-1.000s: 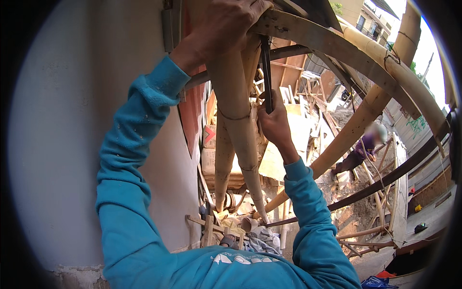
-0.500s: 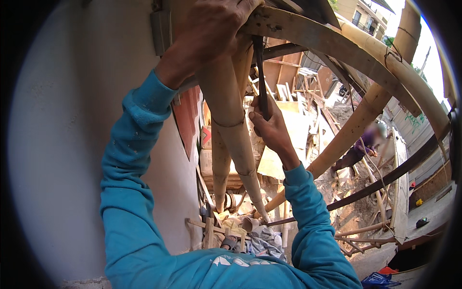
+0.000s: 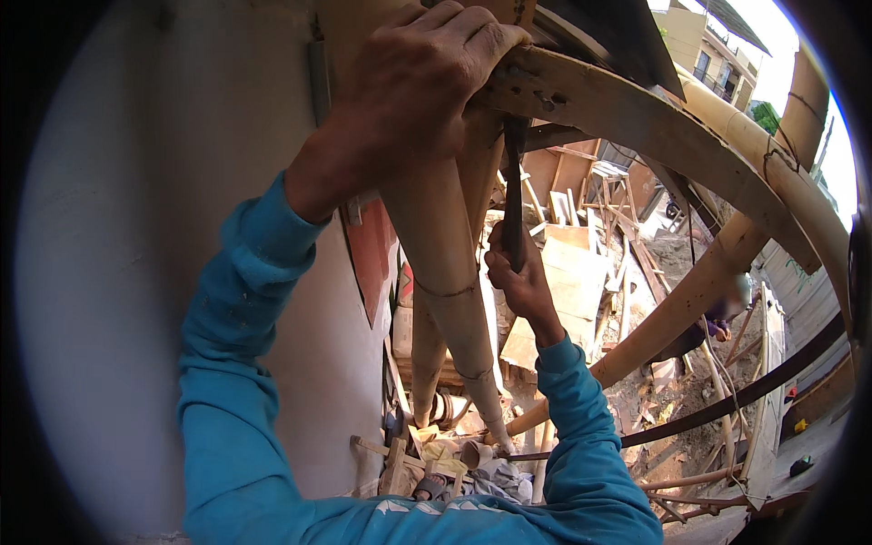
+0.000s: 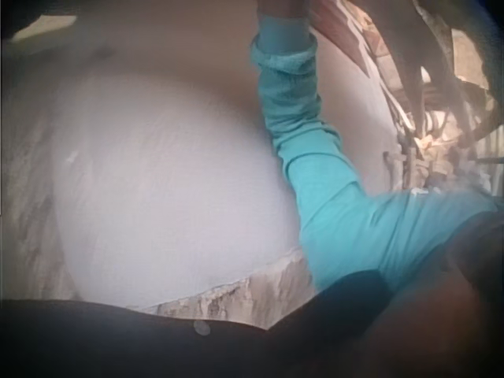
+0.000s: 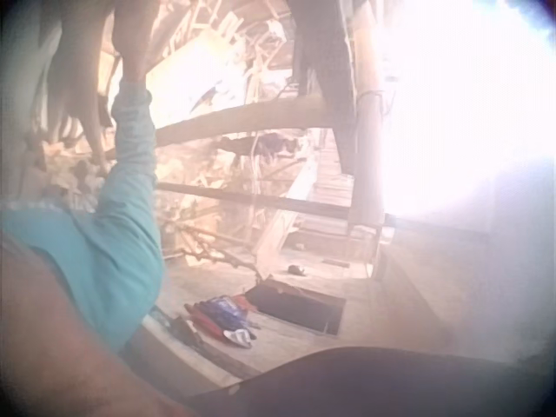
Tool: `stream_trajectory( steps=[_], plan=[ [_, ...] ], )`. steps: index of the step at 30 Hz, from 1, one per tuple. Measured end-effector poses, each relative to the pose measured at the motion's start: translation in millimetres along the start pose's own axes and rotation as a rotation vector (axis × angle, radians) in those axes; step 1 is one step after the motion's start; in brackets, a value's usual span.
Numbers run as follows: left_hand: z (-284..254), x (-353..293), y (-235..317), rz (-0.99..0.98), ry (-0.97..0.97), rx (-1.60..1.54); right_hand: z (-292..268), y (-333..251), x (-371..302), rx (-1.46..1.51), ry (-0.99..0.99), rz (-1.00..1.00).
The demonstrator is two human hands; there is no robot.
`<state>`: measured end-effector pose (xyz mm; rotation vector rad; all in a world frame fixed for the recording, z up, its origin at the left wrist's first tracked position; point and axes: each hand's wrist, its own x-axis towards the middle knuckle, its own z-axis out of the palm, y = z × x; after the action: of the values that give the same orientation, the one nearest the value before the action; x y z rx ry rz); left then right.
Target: The person uses a hammer and pliers to secure wooden beams and metal brackets on a partially built wooden structure. They repeatedly hammer nails and adjust metal fasteners to join the components together.
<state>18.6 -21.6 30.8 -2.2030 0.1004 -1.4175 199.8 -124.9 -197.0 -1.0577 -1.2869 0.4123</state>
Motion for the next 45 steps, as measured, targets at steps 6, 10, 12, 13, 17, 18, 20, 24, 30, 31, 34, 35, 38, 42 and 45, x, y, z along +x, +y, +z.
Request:
stream_trajectory(
  steps=[6,10,12,13,17,18,20,24,30,31,34,35,38,42,45],
  plan=[
    [16.3,-13.5,-15.1,-0.026,-0.013,0.088,5.9,-64.6,-25.2,0.592,-0.192,0.367],
    [12.9,-13.5,-15.6,0.01,0.022,0.003,31.5,-97.0,-34.1,0.805,-0.192,0.395],
    [13.0,-8.9,-11.3,0.0,0.045,-0.061,23.1,-88.4,-34.7,0.728,-0.194,0.382],
    [10.8,-8.7,-7.7,-0.028,0.031,-0.089,18.6,-88.3,-34.8,0.659,-0.188,0.386],
    [9.2,-9.0,-7.7,-0.114,0.046,-0.098,14.7,-98.9,-29.6,0.252,-0.141,0.338],
    [10.2,-10.8,-9.5,-0.126,0.064,-0.079,13.7,-103.2,-25.9,0.086,-0.141,0.342],
    [22.1,-5.4,-4.8,-0.144,0.13,-0.08,0.1,-112.8,-25.0,-0.148,-0.11,0.294],
    [23.2,0.2,-0.5,-0.204,0.141,-0.057,-10.7,-132.8,-22.8,-0.076,-0.094,0.362],
    [25.6,3.4,1.4,-0.251,0.226,-0.1,-1.1,-113.7,-55.4,0.392,-0.15,0.337],
    [24.5,5.0,6.9,-0.294,0.21,-0.125,0.0,-108.8,-65.7,0.429,-0.133,0.318],
    [19.7,12.2,12.6,-0.425,0.136,-0.164,7.3,-102.6,-93.3,0.53,-0.049,0.322],
    [17.5,13.6,12.2,-0.469,0.105,-0.17,8.2,-102.3,-98.5,0.561,-0.031,0.315],
    [23.1,18.0,0.4,-0.415,0.125,-0.153,12.2,-108.8,-113.2,0.567,-0.012,0.253],
    [32.4,19.5,-5.1,-0.382,0.064,-0.112,5.5,-131.3,-136.7,0.516,0.106,0.164],
    [26.8,11.7,-11.1,-0.216,0.127,-0.11,4.5,-149.3,-158.0,0.42,0.146,0.151]
  ],
)
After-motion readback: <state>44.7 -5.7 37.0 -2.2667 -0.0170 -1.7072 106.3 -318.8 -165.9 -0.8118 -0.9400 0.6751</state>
